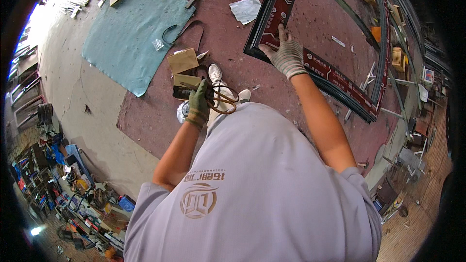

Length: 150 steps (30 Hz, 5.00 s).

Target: The person uses shears to trim excess material from the edges of a red window frame. They repeatedly reposition the frame and cut along its perimeter, then briefly handle a small plastic bag before resuming trimming.

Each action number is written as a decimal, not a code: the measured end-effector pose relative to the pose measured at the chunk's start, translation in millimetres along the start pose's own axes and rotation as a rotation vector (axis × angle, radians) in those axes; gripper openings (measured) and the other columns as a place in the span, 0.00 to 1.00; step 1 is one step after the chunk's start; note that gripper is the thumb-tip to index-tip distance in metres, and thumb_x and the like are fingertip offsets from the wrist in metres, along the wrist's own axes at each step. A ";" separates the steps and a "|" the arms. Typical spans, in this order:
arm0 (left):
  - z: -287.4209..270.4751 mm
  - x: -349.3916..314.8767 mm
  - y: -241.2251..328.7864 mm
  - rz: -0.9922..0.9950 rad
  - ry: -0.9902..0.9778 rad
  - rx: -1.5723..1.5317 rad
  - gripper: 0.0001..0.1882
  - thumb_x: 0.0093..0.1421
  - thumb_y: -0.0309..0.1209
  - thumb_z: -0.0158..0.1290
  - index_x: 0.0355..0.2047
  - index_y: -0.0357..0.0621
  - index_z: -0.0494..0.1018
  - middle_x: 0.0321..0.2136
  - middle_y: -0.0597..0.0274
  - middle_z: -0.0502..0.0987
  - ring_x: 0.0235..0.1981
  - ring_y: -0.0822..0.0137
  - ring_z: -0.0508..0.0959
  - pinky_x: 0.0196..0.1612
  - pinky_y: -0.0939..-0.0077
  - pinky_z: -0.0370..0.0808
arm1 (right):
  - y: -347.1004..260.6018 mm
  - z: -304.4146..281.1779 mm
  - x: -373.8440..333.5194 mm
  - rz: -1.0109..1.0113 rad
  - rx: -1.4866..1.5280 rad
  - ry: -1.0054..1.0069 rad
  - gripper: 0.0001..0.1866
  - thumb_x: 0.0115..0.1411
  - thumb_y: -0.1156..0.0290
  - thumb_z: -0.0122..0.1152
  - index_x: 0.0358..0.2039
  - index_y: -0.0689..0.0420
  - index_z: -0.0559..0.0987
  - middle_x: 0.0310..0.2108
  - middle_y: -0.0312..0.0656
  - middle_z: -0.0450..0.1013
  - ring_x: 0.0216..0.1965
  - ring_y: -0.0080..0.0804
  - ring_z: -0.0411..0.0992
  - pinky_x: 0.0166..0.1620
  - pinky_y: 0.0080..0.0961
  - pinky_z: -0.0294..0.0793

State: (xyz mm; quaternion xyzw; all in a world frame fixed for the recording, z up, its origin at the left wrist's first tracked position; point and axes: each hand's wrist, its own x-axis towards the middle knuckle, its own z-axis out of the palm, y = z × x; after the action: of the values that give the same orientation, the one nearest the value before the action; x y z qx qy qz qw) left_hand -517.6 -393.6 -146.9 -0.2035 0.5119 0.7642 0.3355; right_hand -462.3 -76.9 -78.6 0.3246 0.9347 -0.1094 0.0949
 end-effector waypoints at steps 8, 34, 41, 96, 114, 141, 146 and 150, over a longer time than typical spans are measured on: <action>-11.5 -4.2 -0.1 -0.002 -0.025 0.027 0.08 0.65 0.36 0.57 0.32 0.47 0.75 0.23 0.71 0.73 0.22 0.76 0.70 0.25 0.81 0.66 | 9.0 -1.4 -3.7 -0.029 -0.077 0.002 0.59 0.54 0.28 0.54 0.73 0.57 0.46 0.70 0.65 0.45 0.69 0.57 0.54 0.66 0.49 0.60; -16.8 -2.9 3.1 0.024 -0.067 0.154 0.08 0.65 0.38 0.56 0.32 0.50 0.74 0.23 0.73 0.73 0.21 0.76 0.69 0.24 0.80 0.66 | 31.1 -2.8 -11.9 -0.044 -0.131 0.012 0.51 0.56 0.30 0.53 0.67 0.59 0.60 0.65 0.56 0.59 0.65 0.53 0.59 0.66 0.53 0.58; -15.6 -16.9 12.5 0.008 -0.010 0.231 0.08 0.66 0.38 0.56 0.33 0.49 0.75 0.23 0.72 0.73 0.21 0.77 0.70 0.24 0.81 0.66 | 50.6 -5.5 -13.9 -0.136 -0.077 0.003 0.51 0.57 0.31 0.54 0.67 0.59 0.60 0.62 0.57 0.63 0.63 0.54 0.61 0.67 0.48 0.57; -12.7 -4.8 -5.2 -0.052 -0.060 0.224 0.15 0.63 0.47 0.55 0.28 0.51 0.73 0.22 0.68 0.73 0.19 0.71 0.71 0.19 0.77 0.65 | 133.1 -11.4 -51.2 -0.252 -0.046 0.108 0.46 0.55 0.45 0.66 0.65 0.60 0.63 0.50 0.55 0.70 0.52 0.53 0.68 0.59 0.43 0.67; -19.9 10.9 -3.8 -0.265 -0.148 0.035 0.08 0.66 0.38 0.54 0.35 0.49 0.75 0.28 0.67 0.77 0.30 0.68 0.75 0.36 0.71 0.73 | 114.9 -7.5 -47.2 -0.063 -0.078 0.148 0.52 0.49 0.28 0.59 0.61 0.61 0.69 0.50 0.53 0.72 0.53 0.51 0.71 0.59 0.50 0.66; -19.4 3.5 -5.7 -0.247 -0.091 0.141 0.12 0.66 0.42 0.54 0.34 0.48 0.75 0.25 0.68 0.76 0.23 0.70 0.74 0.25 0.74 0.72 | 69.7 -9.6 -31.6 -0.049 -0.101 0.059 0.51 0.54 0.26 0.51 0.63 0.58 0.65 0.54 0.55 0.69 0.55 0.52 0.69 0.59 0.49 0.65; -18.7 4.2 -6.1 -0.252 -0.053 0.093 0.11 0.66 0.41 0.54 0.36 0.49 0.75 0.26 0.68 0.76 0.23 0.71 0.74 0.26 0.74 0.72 | 82.7 -9.4 -34.6 -0.087 -0.076 0.090 0.51 0.54 0.27 0.52 0.64 0.58 0.65 0.56 0.54 0.69 0.56 0.51 0.69 0.61 0.49 0.64; -24.7 -1.5 -2.9 -0.239 -0.053 0.089 0.10 0.66 0.41 0.54 0.39 0.49 0.73 0.28 0.68 0.76 0.28 0.71 0.75 0.32 0.75 0.72 | 102.8 -14.1 -39.0 -0.088 -0.077 0.013 0.51 0.54 0.28 0.54 0.65 0.58 0.64 0.57 0.53 0.69 0.56 0.52 0.68 0.61 0.47 0.65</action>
State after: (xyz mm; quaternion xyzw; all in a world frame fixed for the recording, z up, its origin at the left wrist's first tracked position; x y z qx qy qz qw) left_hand -515.2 -416.0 -157.4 -0.2276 0.5084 0.7003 0.4464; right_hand -369.3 -17.4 -70.2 0.2798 0.9522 -0.0754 0.0963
